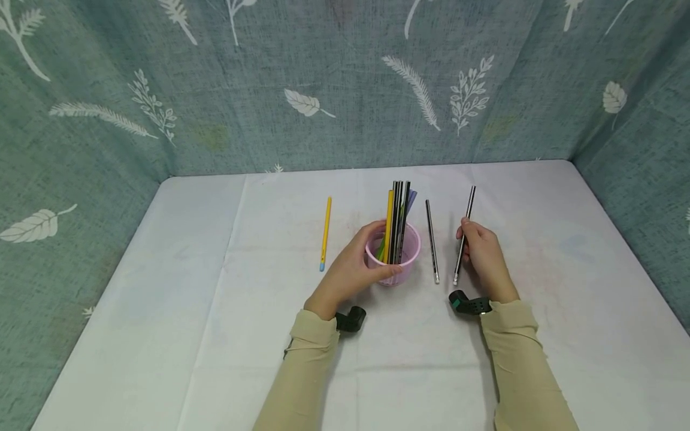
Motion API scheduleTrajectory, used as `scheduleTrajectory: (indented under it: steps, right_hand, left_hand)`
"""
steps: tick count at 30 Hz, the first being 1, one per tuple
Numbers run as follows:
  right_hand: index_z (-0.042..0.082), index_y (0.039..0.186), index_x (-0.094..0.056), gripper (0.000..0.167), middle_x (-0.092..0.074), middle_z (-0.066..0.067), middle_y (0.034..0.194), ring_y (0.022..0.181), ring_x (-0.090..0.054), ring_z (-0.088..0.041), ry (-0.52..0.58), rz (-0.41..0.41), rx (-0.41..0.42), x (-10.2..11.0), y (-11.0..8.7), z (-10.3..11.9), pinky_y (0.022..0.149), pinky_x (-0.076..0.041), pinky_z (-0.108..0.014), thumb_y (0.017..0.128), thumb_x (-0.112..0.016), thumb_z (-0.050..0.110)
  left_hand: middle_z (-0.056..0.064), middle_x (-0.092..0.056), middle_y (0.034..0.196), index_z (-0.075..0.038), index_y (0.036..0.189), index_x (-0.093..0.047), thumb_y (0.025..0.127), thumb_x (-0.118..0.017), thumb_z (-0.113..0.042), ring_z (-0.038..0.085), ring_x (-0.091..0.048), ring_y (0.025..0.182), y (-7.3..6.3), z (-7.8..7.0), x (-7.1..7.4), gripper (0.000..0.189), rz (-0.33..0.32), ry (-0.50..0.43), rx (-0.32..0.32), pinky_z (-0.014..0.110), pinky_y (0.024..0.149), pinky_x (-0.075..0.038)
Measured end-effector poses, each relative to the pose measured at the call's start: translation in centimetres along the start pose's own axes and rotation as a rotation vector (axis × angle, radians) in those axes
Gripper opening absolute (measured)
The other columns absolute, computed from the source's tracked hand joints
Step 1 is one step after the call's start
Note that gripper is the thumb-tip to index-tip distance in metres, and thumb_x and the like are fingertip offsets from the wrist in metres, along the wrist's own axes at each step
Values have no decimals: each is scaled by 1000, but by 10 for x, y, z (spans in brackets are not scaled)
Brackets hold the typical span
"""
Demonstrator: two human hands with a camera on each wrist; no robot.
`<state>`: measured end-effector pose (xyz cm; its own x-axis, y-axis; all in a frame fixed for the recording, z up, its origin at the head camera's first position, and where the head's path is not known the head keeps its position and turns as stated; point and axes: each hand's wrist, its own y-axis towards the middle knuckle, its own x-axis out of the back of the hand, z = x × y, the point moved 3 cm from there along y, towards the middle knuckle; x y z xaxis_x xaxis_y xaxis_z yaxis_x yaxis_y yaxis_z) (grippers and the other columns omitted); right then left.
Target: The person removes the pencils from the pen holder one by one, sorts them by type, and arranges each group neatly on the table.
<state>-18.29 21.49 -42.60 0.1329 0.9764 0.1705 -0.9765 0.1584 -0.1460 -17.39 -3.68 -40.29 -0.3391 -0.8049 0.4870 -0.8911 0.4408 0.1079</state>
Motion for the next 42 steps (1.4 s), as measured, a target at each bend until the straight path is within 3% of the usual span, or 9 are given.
scheduleTrajectory:
  steps: [3, 7, 14, 17, 23, 27, 33, 40, 42]
  right_hand:
    - [-4, 92, -48, 46, -37, 0, 59, 47, -36, -12, -129, 23, -25, -3, 0, 1, 44, -34, -29, 96, -29, 38]
    - [1, 91, -48, 35, -43, -5, 65, 51, -41, -17, -271, 38, -36, -5, 2, 1, 48, -37, -30, 93, -25, 26]
    - [8, 92, -55, 35, -50, -9, 67, 61, -46, -24, -469, 62, 69, -9, 5, -3, 56, -36, -32, 94, -34, 36]
    - [9, 91, -56, 35, -53, -7, 69, 63, -46, -22, -510, 65, 91, -12, 6, -3, 58, -35, -31, 92, -40, 40]
    - [10, 93, -58, 34, -54, -4, 60, 54, -46, -20, -549, 50, 120, -17, 6, -4, 56, -34, -31, 89, -48, 42]
    - [8, 100, -61, 39, -61, -6, 72, 64, -52, -20, -597, 57, 114, -20, 5, -4, 60, -38, -31, 87, -52, 43]
    - [8, 102, -62, 41, -64, -11, 89, 78, -56, -25, -716, 10, 136, -21, 3, 0, 64, -41, -36, 85, -54, 44]
    - [8, 99, -63, 37, -60, -1, 60, 58, -51, -18, -691, -4, 149, -22, -2, 2, 58, -37, -30, 86, -54, 42]
    - [8, 98, -63, 37, -59, 1, 58, 56, -50, -16, -681, 1, 158, -24, -2, 4, 58, -36, -29, 85, -55, 41]
  left_hand:
    - [-16, -39, 131, -44, 133, -25, 71, -68, -51, 4, -37, 119, 0, 3, 0, 76, -3, 5, -9, 42, 96, -33]
    - [-17, -39, 131, -46, 133, -24, 78, -61, -51, 3, -37, 119, -1, 2, 0, 66, -7, 13, -8, 42, 92, -37]
    - [1, -42, 132, -21, 136, -33, 87, -56, -32, 20, -39, 121, -11, -41, 9, 56, 7, -77, 24, 43, 92, -36]
    - [1, -41, 133, -19, 136, -34, 88, -55, -31, 21, -39, 121, -11, -46, 8, 53, 2, -84, 35, 42, 90, -37]
    - [1, -40, 133, -19, 136, -34, 88, -55, -31, 23, -39, 121, -10, -45, 7, 53, -9, -84, 27, 43, 92, -36]
    - [-5, -40, 131, -25, 133, -36, 87, -56, -37, 18, -40, 120, -7, -31, 2, 52, -31, -82, 30, 39, 95, -35]
    - [-8, -43, 125, -33, 128, -38, 81, -55, -52, 11, -44, 114, 2, -16, -7, 53, -71, -5, 43, 33, 93, -37]
    - [-7, -47, 120, -30, 127, -43, 82, -51, -55, 9, -46, 110, -2, -25, -2, 52, -78, 185, 55, 33, 89, -39]
    - [-9, -47, 120, -30, 125, -46, 82, -49, -56, 8, -45, 111, -5, -27, 0, 50, -77, 240, 73, 33, 90, -38]
